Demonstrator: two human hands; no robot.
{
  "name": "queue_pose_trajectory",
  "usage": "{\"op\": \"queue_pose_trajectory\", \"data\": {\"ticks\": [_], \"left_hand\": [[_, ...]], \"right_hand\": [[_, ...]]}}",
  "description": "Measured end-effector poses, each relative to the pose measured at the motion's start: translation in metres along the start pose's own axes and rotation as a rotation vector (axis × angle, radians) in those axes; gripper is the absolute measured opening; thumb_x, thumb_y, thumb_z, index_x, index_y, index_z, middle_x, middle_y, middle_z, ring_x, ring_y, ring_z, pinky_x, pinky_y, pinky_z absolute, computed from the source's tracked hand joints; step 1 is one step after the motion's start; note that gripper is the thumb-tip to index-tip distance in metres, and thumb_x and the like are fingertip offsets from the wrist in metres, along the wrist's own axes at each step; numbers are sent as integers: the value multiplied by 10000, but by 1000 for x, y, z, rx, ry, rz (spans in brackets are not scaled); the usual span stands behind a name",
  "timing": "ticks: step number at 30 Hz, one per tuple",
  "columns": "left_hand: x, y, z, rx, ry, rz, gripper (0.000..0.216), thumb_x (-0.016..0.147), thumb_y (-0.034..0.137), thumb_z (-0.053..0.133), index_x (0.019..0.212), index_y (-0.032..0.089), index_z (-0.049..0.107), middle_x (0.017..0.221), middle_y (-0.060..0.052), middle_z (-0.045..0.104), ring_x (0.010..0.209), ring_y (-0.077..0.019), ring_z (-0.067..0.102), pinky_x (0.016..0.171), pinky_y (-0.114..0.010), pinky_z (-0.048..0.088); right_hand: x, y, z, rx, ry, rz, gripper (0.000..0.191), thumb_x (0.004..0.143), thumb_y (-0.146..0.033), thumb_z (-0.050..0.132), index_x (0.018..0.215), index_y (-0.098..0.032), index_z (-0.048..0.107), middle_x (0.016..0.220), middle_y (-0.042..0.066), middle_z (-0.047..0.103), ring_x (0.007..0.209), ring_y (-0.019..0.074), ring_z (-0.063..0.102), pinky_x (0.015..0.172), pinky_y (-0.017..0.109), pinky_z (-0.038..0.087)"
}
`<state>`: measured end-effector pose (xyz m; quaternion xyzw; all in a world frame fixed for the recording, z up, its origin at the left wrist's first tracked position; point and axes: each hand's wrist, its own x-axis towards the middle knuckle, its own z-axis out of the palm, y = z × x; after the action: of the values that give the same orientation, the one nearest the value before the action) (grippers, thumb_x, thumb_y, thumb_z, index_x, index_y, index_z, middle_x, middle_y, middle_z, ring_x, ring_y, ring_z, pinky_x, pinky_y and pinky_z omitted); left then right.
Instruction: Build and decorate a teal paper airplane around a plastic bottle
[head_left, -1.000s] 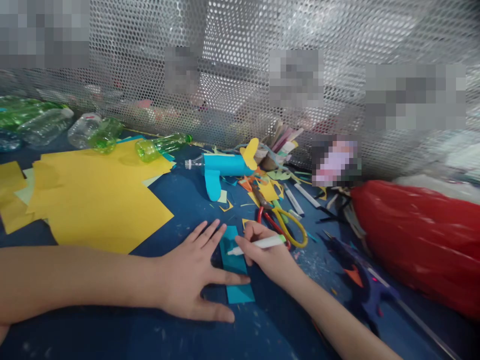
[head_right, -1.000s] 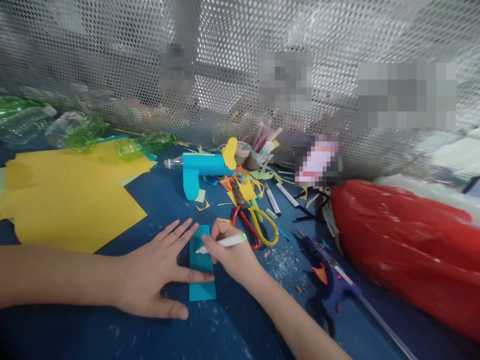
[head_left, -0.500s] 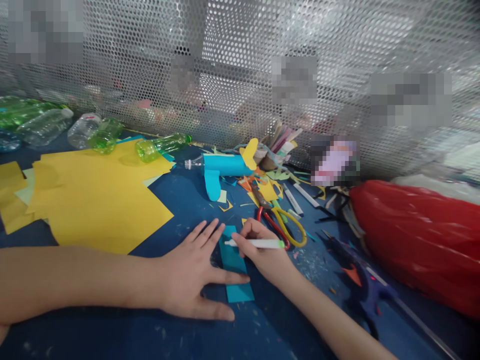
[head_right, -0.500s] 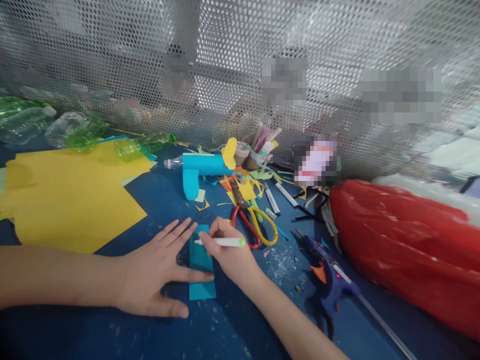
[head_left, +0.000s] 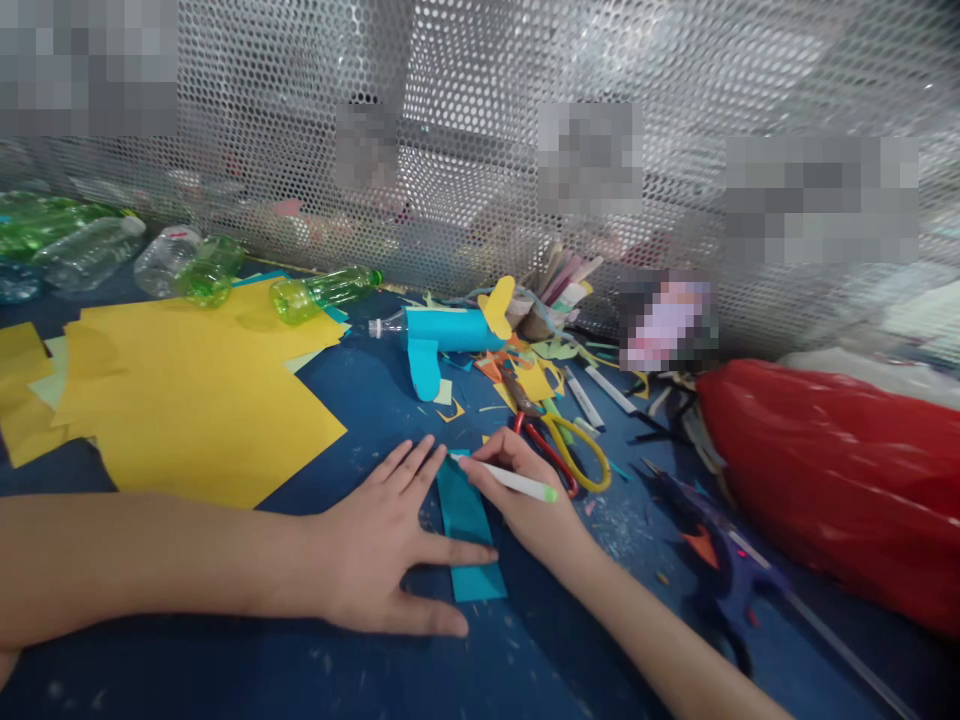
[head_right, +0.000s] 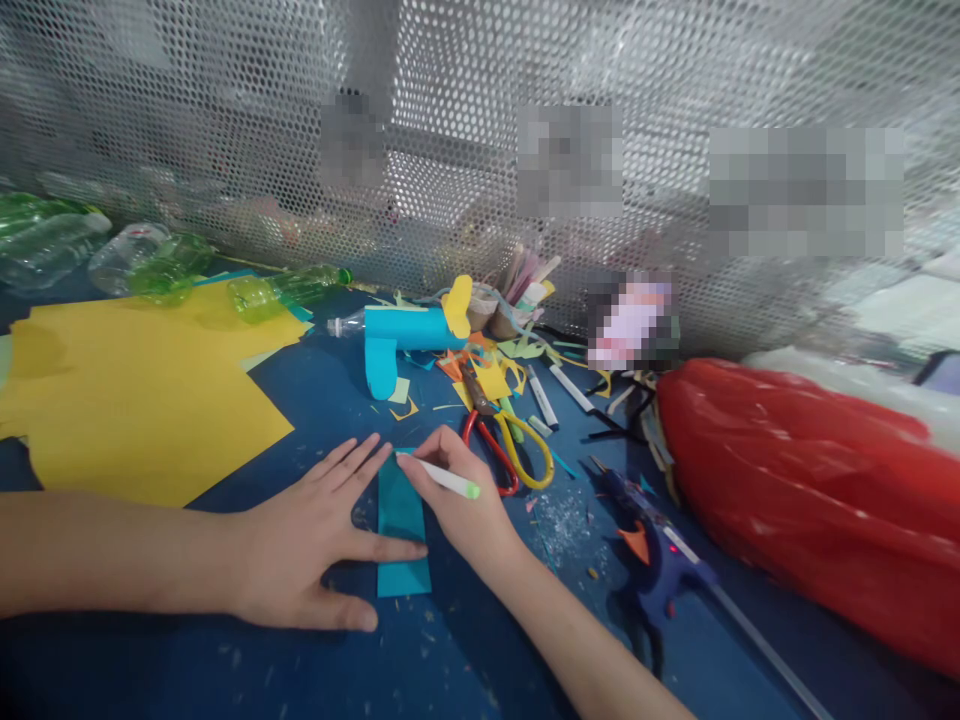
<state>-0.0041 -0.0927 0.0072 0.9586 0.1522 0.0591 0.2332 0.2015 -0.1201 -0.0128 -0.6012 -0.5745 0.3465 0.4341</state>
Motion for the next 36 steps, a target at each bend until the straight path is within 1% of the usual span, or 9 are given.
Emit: {"op": "queue_pose_trajectory", "data": {"ticks": [4,9,14,20,28,33,36], "left_hand": [[0,-1,1,-3,-3,5,575,828,705,414,1354,472,398,1564,-3,-133,1394,-464,-41,1060,-698,36],[1,0,0,-14,-19,-11,575,829,705,413,1355,474,392,1561,1,-153,1395,-456,-60,1064,-693,27],[1,3,-4,-8,-24,-23,564,828,688,445,1345,463,417,1570,5,-109,1399,-450,-48,1070,-684,23],[1,2,-3,-4,-10,-8,564,829,687,442,1344,456,426,1578,-10,-59,1403,-448,-26,1067,-687,30],[2,0,-3,-2,-26,0,571,829,697,429,1349,461,415,1578,-12,-50,1399,-459,-24,1057,-699,33],[2,1,-3,-1,-12,-16,561,830,693,434,1343,467,418,1577,-10,-53,1402,-454,-14,1062,-691,29],[3,1,-3,-19,-29,-11,566,826,692,443,1344,463,421,1578,-22,-43,1396,-466,-25,1052,-704,24]], "right_hand": [[1,2,1,0,35,-5,276,789,-422,655,737,-221,473,631,-49,494,565,111,442,507,224,364],[1,0,1,-28,56,2,291,783,-438,644,713,-223,461,601,-52,488,541,112,440,491,228,366],[1,-1,-1,-64,77,23,278,793,-427,622,716,-228,445,587,-45,501,543,121,451,494,236,366],[2,-4,-3,-107,97,22,267,795,-387,591,673,-233,410,542,-56,438,505,116,405,471,237,329],[3,-11,-7,-100,69,42,253,716,-320,592,594,-234,387,478,-76,383,432,91,340,407,222,241],[5,-17,-10,-103,33,55,232,672,-297,568,560,-234,375,467,-77,369,429,86,319,405,221,233],[6,-19,-12,-110,1,40,216,654,-268,554,550,-232,368,475,-75,364,441,85,310,412,220,233]]}}
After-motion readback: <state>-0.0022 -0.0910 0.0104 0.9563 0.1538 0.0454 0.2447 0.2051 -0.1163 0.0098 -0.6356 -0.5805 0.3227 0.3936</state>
